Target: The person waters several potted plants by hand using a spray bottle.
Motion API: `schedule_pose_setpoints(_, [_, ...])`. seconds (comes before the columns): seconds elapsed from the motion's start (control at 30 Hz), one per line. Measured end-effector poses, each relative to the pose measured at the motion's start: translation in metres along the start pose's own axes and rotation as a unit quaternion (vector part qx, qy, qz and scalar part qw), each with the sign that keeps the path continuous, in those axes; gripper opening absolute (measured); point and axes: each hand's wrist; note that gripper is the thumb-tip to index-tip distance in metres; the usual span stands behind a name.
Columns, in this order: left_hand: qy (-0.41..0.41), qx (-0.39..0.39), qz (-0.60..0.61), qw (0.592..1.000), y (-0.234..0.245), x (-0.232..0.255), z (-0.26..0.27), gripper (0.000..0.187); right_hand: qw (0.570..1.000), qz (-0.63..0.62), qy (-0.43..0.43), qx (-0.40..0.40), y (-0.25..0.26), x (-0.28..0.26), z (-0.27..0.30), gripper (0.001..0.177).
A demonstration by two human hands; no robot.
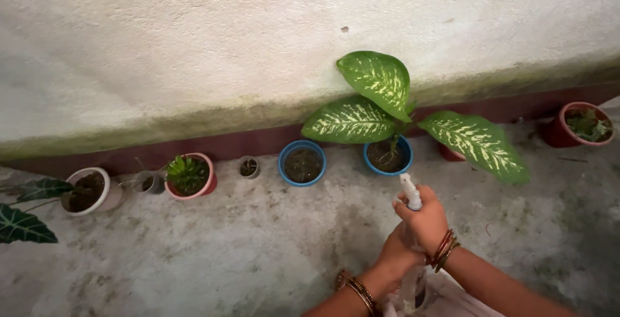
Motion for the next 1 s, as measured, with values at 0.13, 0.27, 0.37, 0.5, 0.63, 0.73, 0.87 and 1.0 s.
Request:
schedule_pose_setpoints(0.13, [0.003, -0.021, -0.006, 1.000, -0.001, 0.003, 0.004, 0.073, 0.997, -0.003, -0.074, 0.004, 0.005, 0.008, 0.000, 0.023])
schedule_pose_setpoints(0.27, [0.013, -0.005, 0.020, 1.000, -0.007, -0.003, 0.005, 0.074, 0.993, -0.011, -0.115, 0.000, 0.008, 0.021, 0.004, 0.023])
schedule_pose_setpoints(0.37, [-0.011, -0.009, 0.003, 1.000, -0.003, -0.003, 0.002, 0.077, 0.992, -0.039, -0.119, 0.009, 0.007, 0.023, 0.003, 0.022])
schedule_pose_setpoints(0.5, [-0.004, -0.016, -0.038, 0.999, -0.003, -0.001, -0.001, 0.077, 0.995, -0.005, -0.099, 0.028, 0.008, 0.016, 0.005, 0.022])
schedule_pose_setpoints(0.63, [0.048, -0.043, -0.011, 0.998, -0.004, -0.005, 0.001, 0.072, 0.997, -0.027, -0.065, 0.026, 0.011, 0.014, 0.008, 0.023])
schedule_pose_setpoints(0.73, [0.027, -0.051, -0.008, 0.998, -0.005, -0.015, -0.002, 0.070, 0.996, -0.023, -0.078, 0.037, 0.014, 0.017, 0.009, 0.021])
schedule_pose_setpoints(0.87, [0.009, -0.045, -0.029, 0.999, -0.007, -0.032, -0.015, 0.073, 0.990, -0.018, -0.116, 0.073, 0.018, 0.023, 0.015, 0.019])
schedule_pose_setpoints(1.0, [0.020, -0.031, -0.075, 0.997, -0.004, -0.044, -0.022, 0.068, 0.986, -0.077, -0.115, 0.088, 0.020, 0.028, 0.018, 0.020])
Point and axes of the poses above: each hand's wrist, its own z-axis away from the middle knuckle, its own y-axis out of the back of the hand, x = y × z, and after that the axes turned 12 degrees about -z, right-handed
